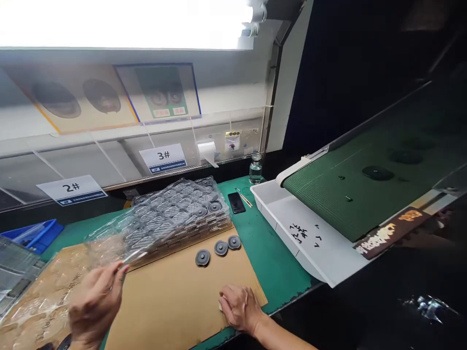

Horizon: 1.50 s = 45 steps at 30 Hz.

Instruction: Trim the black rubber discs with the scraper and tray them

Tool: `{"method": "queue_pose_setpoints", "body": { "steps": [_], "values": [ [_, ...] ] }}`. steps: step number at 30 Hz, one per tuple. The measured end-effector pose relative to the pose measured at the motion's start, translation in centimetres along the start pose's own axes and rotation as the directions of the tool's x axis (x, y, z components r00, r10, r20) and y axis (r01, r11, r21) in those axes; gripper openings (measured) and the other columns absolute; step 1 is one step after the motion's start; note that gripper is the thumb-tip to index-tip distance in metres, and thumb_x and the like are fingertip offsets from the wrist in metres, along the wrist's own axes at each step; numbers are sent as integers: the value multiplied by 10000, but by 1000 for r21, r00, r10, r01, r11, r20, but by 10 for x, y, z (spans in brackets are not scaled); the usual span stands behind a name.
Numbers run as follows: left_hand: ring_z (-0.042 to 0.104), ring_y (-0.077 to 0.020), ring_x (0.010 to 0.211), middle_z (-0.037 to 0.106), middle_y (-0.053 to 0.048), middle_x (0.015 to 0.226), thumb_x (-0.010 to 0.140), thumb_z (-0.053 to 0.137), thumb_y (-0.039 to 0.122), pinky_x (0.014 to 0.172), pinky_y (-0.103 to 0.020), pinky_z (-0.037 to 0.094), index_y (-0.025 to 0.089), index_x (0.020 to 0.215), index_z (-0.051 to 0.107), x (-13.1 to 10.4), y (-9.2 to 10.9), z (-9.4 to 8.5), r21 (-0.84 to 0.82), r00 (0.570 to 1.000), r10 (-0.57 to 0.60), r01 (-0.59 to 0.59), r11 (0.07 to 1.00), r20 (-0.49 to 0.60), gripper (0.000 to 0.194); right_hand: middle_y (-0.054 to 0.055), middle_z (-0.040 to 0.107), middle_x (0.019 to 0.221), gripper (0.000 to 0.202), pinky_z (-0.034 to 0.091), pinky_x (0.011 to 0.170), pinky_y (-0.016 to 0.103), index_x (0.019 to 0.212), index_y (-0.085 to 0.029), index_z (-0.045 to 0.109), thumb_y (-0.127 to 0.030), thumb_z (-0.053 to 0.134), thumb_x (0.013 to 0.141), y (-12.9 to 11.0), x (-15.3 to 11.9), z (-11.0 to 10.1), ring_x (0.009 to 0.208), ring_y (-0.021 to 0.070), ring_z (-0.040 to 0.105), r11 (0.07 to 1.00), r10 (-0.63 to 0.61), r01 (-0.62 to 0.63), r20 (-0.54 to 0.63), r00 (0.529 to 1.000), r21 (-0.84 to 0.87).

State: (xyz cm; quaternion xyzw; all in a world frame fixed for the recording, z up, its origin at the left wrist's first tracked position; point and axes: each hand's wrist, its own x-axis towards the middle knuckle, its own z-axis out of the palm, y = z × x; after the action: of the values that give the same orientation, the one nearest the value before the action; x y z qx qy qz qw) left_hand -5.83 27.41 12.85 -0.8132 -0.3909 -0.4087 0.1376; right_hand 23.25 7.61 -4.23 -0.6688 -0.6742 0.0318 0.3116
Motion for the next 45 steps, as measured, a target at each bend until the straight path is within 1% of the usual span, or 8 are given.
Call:
{"method": "queue_pose_setpoints", "body": {
  "steps": [8,12,16,19,24,29,39,45],
  "values": [
    [715,-250,790,730,-73,886,1042,452,371,644,-321,504,200,1204,681,-26,78,35,149,957,91,-136,979,277,328,-2,670,819,140,273,604,270,945,-229,596,-236,458,965,3,-2,2,680,137,605,998,-9,9,-2,1000,64],
    [730,-205,716,763,-63,946,1022,495,367,577,-281,545,237,1266,680,-23,117,41,-124,922,5,47,991,387,333,2,669,817,146,276,615,266,941,-225,587,-226,446,981,4,-3,3,699,137,613,997,-16,15,4,1000,82],
    [719,-233,1135,745,-94,1256,1019,510,332,939,-340,608,247,1378,637,-3,135,55,-473,871,156,96,876,466,390,5,672,811,158,289,628,274,910,-226,581,-232,440,982,5,-3,3,722,150,631,995,-14,14,4,1000,95],
    [619,-240,1309,675,-85,1395,1006,438,266,1121,-399,505,238,1337,682,32,110,70,-349,855,161,25,937,493,411,15,693,858,167,304,644,275,967,-226,602,-245,438,992,4,-4,3,744,158,645,995,-12,12,-3,1000,96],
    [627,-350,1281,682,-177,1359,758,468,99,1124,-503,477,128,1203,764,92,16,84,-58,825,-17,60,996,565,534,10,686,835,171,299,628,282,933,-227,613,-228,447,972,3,-1,1,727,156,645,996,-11,12,-11,1000,89],
    [723,-324,1101,775,-137,1178,650,489,106,949,-410,575,180,1206,774,100,-46,70,82,730,-47,-13,997,682,629,-8,681,824,151,283,600,288,912,-236,615,-227,470,954,1,1,-3,703,148,640,995,7,-6,-12,1000,98],
    [705,-309,1025,783,-130,1066,869,538,509,904,-393,566,204,1214,756,78,-59,74,28,773,48,-85,996,632,510,0,670,818,163,273,608,291,918,-232,611,-243,456,969,1,-2,-2,703,147,621,997,13,-13,-1,1000,81],
    [690,-304,962,788,-130,1026,922,480,461,866,-398,559,216,1175,778,80,-44,94,12,834,93,-118,993,544,461,-1,658,798,155,268,604,290,890,-228,594,-236,451,949,0,0,-2,684,145,601,998,5,-4,-14,1000,65]
  ]
}}
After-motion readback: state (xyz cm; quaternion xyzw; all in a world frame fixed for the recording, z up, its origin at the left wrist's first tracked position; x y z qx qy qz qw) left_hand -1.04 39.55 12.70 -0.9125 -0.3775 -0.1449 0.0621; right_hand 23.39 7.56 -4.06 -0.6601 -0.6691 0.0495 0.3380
